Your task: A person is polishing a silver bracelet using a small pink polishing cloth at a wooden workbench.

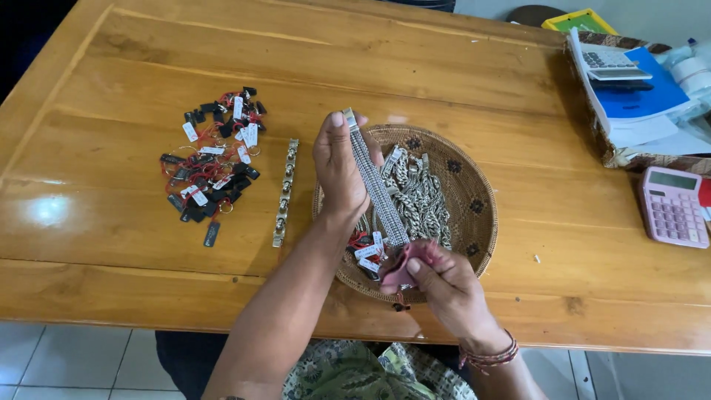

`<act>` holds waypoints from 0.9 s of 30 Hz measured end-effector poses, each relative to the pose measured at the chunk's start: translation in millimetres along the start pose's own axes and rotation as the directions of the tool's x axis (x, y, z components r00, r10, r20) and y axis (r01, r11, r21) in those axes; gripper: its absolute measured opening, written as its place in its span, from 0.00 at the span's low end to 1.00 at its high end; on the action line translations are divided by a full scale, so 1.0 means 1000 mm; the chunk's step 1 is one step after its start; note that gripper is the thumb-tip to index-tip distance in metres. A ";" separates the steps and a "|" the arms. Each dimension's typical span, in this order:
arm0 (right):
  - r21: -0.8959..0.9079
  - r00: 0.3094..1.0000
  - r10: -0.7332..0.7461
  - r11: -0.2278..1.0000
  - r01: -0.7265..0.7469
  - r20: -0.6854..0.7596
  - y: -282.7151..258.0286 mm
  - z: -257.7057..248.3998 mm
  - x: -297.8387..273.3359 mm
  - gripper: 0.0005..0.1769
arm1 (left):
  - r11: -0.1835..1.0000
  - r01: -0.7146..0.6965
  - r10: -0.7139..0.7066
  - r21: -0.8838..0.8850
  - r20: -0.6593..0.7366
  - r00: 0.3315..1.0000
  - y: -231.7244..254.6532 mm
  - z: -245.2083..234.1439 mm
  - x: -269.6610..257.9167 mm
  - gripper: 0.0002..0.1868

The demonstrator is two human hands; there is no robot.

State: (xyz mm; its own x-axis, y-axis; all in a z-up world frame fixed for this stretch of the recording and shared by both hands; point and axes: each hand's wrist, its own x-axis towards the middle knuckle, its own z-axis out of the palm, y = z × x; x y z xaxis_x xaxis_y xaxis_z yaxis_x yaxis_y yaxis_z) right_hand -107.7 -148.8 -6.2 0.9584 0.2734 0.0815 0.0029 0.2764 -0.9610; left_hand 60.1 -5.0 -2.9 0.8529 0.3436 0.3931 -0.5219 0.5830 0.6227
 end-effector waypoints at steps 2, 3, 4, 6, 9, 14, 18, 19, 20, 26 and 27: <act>-0.056 0.996 0.029 0.998 -0.034 -0.086 -0.003 0.005 0.005 0.13 | 1.000 0.014 -0.014 -0.011 0.000 1.000 0.001 0.001 -0.001 0.16; -0.110 0.984 0.050 0.991 -0.070 -0.172 -0.005 0.007 0.009 0.20 | 0.999 0.025 -0.025 -0.024 0.003 1.000 0.002 0.002 -0.001 0.16; -0.110 0.984 0.050 0.992 -0.070 -0.172 -0.006 0.006 0.009 0.20 | 0.999 0.025 -0.025 -0.024 0.003 1.000 0.003 0.004 -0.004 0.16; -0.035 0.991 0.023 0.999 -0.028 -0.130 -0.007 0.003 0.011 0.13 | 1.000 -0.006 0.006 0.003 0.094 0.996 0.005 0.007 -0.007 0.17; 0.025 0.995 0.081 0.996 -0.083 0.060 -0.020 0.009 0.011 0.17 | 0.999 -0.006 0.008 -0.039 0.071 0.997 -0.001 0.002 -0.004 0.17; -0.032 0.991 0.048 0.998 -0.052 -0.125 -0.001 0.004 0.019 0.14 | 0.999 -0.053 0.051 0.007 0.173 0.984 0.007 0.010 -0.009 0.19; -0.118 0.981 0.004 0.993 -0.027 -0.194 -0.037 0.039 0.027 0.15 | 0.996 -0.069 0.056 0.051 0.222 0.973 0.015 0.013 -0.009 0.21; -0.119 0.981 0.005 0.993 -0.028 -0.192 -0.031 0.039 0.027 0.15 | 0.996 -0.070 0.057 0.052 0.220 0.974 0.011 0.010 -0.007 0.21; -0.089 0.976 -0.002 0.996 -0.018 -0.217 -0.024 0.039 0.026 0.14 | 0.997 -0.070 0.063 0.020 0.224 0.973 0.006 0.007 -0.006 0.21; -0.157 0.967 -0.008 0.987 -0.032 -0.253 -0.007 0.011 0.031 0.20 | 0.997 -0.070 0.055 0.045 0.283 0.957 0.015 0.015 -0.017 0.21; -0.149 0.964 0.012 0.987 -0.054 -0.264 -0.008 0.011 0.032 0.19 | 0.996 -0.063 0.044 0.057 0.288 0.956 0.016 0.016 -0.018 0.21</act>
State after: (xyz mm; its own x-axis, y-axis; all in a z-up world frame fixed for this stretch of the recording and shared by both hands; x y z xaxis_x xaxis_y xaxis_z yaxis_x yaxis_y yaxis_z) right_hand -79.9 -131.6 6.8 0.9997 0.0235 -0.0033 -0.0061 0.1207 -0.9927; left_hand 36.1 -13.6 11.2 0.7886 0.1417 0.5983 -0.5744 0.5170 0.6347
